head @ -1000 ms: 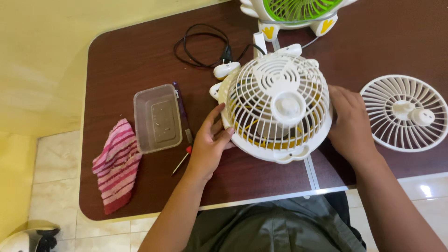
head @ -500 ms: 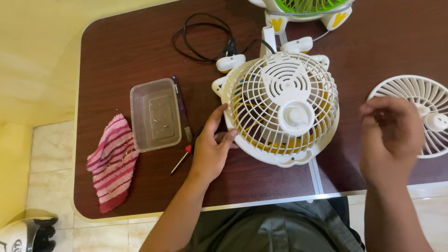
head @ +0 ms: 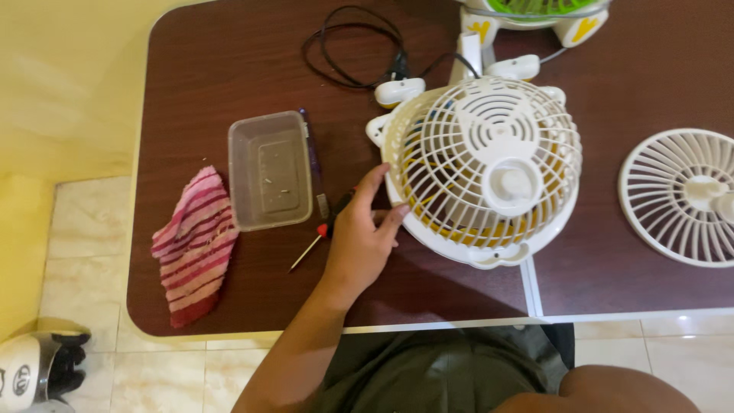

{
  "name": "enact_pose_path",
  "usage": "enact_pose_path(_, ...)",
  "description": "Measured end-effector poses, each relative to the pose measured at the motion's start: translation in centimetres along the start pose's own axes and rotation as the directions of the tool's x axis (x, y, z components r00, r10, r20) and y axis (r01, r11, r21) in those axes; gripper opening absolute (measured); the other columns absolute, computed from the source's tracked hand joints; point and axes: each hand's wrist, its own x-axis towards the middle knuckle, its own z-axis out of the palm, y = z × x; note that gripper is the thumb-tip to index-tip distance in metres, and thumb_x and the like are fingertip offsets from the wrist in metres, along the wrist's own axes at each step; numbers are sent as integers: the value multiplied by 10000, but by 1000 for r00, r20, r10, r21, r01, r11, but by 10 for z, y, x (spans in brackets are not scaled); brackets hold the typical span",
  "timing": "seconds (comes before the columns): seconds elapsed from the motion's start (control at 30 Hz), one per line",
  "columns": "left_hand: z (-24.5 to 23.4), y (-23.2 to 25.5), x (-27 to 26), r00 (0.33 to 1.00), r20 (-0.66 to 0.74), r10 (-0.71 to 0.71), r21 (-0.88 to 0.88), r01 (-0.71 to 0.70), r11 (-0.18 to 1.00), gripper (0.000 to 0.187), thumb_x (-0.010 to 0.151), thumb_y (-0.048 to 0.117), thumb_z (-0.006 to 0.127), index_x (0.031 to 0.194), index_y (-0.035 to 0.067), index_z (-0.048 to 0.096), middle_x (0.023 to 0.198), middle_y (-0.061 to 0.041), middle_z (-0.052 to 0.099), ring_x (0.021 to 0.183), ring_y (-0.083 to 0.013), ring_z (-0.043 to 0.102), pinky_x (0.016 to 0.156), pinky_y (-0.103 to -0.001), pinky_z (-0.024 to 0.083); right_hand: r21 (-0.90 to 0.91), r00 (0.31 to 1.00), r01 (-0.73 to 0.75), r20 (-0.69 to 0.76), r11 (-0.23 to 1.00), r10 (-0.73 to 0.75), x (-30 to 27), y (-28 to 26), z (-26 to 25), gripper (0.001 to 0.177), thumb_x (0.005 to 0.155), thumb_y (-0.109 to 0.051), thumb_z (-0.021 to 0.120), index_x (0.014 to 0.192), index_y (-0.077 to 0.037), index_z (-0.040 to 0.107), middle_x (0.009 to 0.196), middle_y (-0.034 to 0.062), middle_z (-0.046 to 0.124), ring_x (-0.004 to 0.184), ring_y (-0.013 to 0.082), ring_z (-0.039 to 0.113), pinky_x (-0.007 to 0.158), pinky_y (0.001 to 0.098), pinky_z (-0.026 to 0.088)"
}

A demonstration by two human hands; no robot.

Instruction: The person disassembles a yellow and blue electric fan by removing the front grille, unscrewing the central hub with a screwdriver, and detaching the fan blade. The person then handles the removed components and places them on the table.

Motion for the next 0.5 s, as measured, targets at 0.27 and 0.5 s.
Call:
enact_pose_path(0.27,-6,5,-7,998,17,65,148,-66,987,626,946,176,732,1503,56,472,695,-117,597,531,-124,510,547,-286,466,128,986,-5,164,992,-17,10,-1,13,127,1037,6,557,1155,-31,586,1048,101,656,929,186,654,869,353,523)
enact_pose_path(0.5,-25,14,-18,966,-113,232,176,-210,962,466,937,136,711,1369,56,555,1199,-95,662,669,-137,552,631,-275,505,217,962,2,267,976,-61,26,2,18,101,1024,-36,570,1122,-33,598,1029,99,669,917,201,669,866,377,528)
